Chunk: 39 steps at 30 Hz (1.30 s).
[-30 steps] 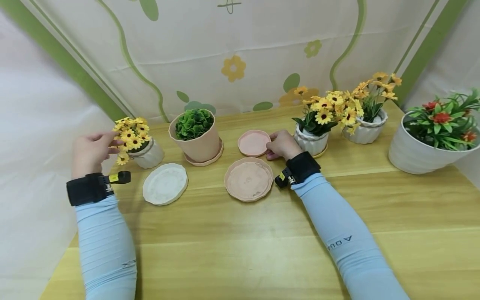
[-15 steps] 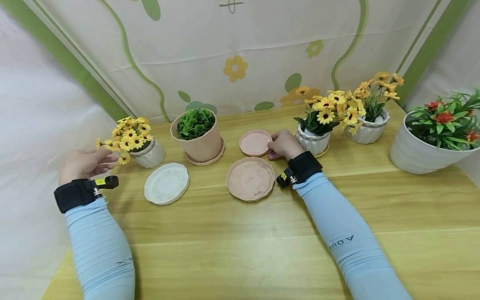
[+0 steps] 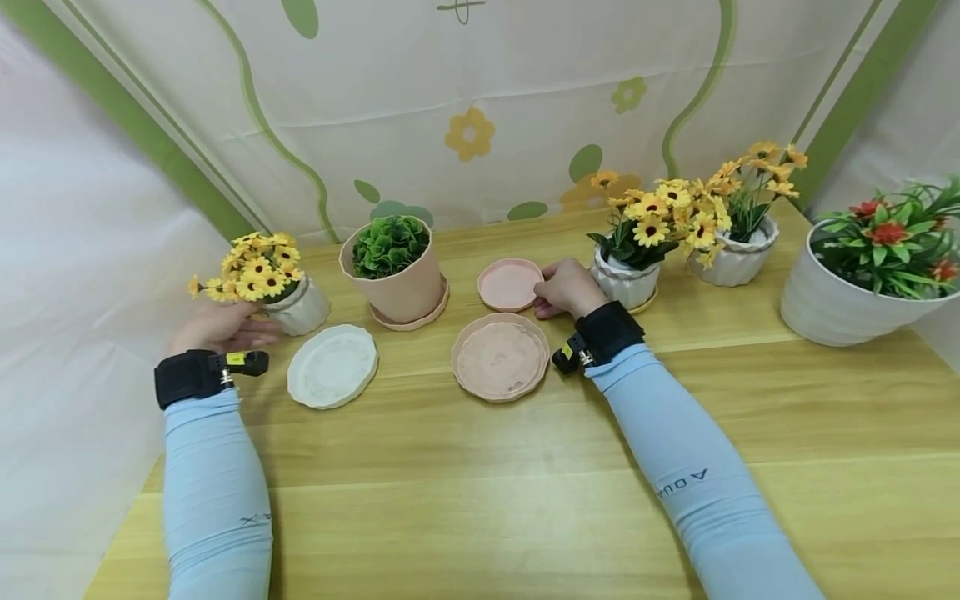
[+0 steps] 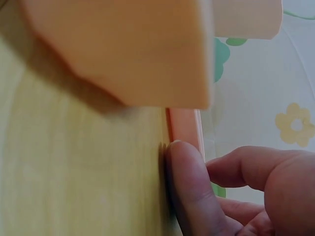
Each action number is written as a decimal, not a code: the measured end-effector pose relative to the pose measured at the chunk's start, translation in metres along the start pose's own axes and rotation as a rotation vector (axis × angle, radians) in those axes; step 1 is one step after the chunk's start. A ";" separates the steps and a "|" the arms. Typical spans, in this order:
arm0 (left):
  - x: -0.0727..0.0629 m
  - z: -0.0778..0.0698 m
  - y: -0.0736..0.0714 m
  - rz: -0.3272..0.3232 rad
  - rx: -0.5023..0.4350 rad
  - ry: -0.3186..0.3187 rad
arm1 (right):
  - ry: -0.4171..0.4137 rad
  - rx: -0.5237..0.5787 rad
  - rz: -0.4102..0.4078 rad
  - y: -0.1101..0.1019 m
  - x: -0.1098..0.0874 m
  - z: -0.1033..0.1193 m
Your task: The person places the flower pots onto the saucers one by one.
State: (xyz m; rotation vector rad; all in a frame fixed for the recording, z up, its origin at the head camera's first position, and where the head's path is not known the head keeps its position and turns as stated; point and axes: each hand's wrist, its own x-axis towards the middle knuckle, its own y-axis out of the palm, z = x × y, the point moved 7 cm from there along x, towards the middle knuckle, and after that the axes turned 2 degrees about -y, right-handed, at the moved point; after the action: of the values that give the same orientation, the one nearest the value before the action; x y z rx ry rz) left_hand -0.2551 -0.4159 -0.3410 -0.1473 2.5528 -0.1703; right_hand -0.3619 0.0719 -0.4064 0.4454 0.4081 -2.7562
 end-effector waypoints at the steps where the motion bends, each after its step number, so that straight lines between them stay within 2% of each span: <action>1: 0.002 0.001 0.002 -0.001 -0.002 -0.006 | 0.002 0.000 -0.001 0.000 0.000 0.000; 4: 0.009 0.003 0.006 -0.016 0.019 -0.018 | 0.009 -0.003 -0.005 -0.001 0.000 -0.001; 11: 0.018 0.004 0.011 -0.137 0.122 0.008 | 0.005 -0.018 -0.007 0.000 0.000 0.001; 16: 0.022 0.003 0.011 -0.182 0.128 0.028 | 0.002 -0.020 -0.013 -0.001 0.000 0.001; 20: 0.024 0.005 0.011 -0.172 0.132 0.019 | -0.007 -0.025 -0.011 0.000 -0.001 0.003; 25: 0.023 0.005 0.015 -0.125 0.165 0.024 | -0.009 -0.020 -0.009 0.000 -0.001 0.003; 32: 0.026 0.004 0.015 -0.132 0.193 0.064 | -0.001 -0.009 -0.011 0.001 0.001 0.002; 34: 0.029 0.004 0.015 -0.132 0.161 0.078 | 0.002 -0.007 -0.010 0.001 0.001 0.002; 39: 0.039 0.003 0.015 -0.115 0.003 0.085 | 0.008 -0.005 -0.010 0.001 0.001 0.002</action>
State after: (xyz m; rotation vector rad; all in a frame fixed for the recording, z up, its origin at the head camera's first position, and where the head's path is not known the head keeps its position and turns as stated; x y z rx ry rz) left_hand -0.2864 -0.4069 -0.3669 -0.2911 2.6293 -0.2291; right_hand -0.3633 0.0701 -0.4050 0.4551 0.4208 -2.7631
